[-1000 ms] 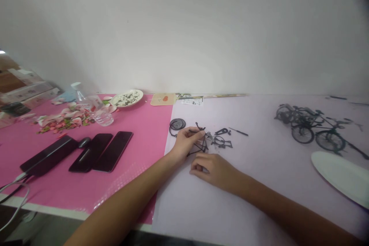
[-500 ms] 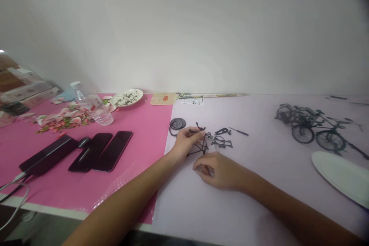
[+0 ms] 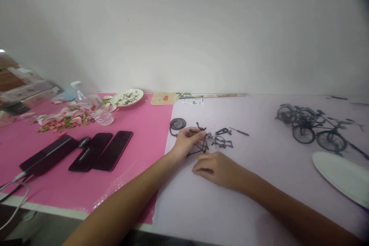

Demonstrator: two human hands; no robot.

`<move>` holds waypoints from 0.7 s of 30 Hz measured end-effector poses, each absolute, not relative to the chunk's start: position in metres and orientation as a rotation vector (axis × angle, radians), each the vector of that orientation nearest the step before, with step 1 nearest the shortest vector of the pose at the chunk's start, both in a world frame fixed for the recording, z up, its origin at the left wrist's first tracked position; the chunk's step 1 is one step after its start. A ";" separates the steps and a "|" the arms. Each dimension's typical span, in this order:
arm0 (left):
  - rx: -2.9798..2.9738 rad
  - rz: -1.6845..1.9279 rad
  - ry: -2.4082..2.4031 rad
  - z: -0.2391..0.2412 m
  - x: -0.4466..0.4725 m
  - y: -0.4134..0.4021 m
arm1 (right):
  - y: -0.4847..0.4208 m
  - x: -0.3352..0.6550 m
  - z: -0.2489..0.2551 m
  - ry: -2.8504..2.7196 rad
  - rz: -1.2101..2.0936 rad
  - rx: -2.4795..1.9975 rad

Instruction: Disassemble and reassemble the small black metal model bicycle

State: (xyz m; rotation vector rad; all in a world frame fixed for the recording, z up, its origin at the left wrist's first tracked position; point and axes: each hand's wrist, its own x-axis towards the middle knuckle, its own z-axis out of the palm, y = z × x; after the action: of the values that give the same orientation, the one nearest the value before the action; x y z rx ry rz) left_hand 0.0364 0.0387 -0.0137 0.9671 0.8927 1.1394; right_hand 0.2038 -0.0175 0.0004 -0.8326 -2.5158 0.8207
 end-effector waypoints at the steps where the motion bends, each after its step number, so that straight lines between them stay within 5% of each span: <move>1: 0.964 1.139 0.897 -0.014 0.036 0.039 | -0.018 0.204 0.000 -2.528 0.812 -0.841; 21: 0.994 1.248 0.958 -0.020 0.040 0.037 | -0.019 0.200 0.001 -2.658 0.558 -0.921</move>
State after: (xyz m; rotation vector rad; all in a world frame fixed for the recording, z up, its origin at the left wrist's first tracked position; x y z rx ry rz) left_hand 0.0395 0.0372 -0.0201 0.9943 0.9578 1.2480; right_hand 0.1999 -0.0187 0.0007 -0.9212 -2.6576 0.5585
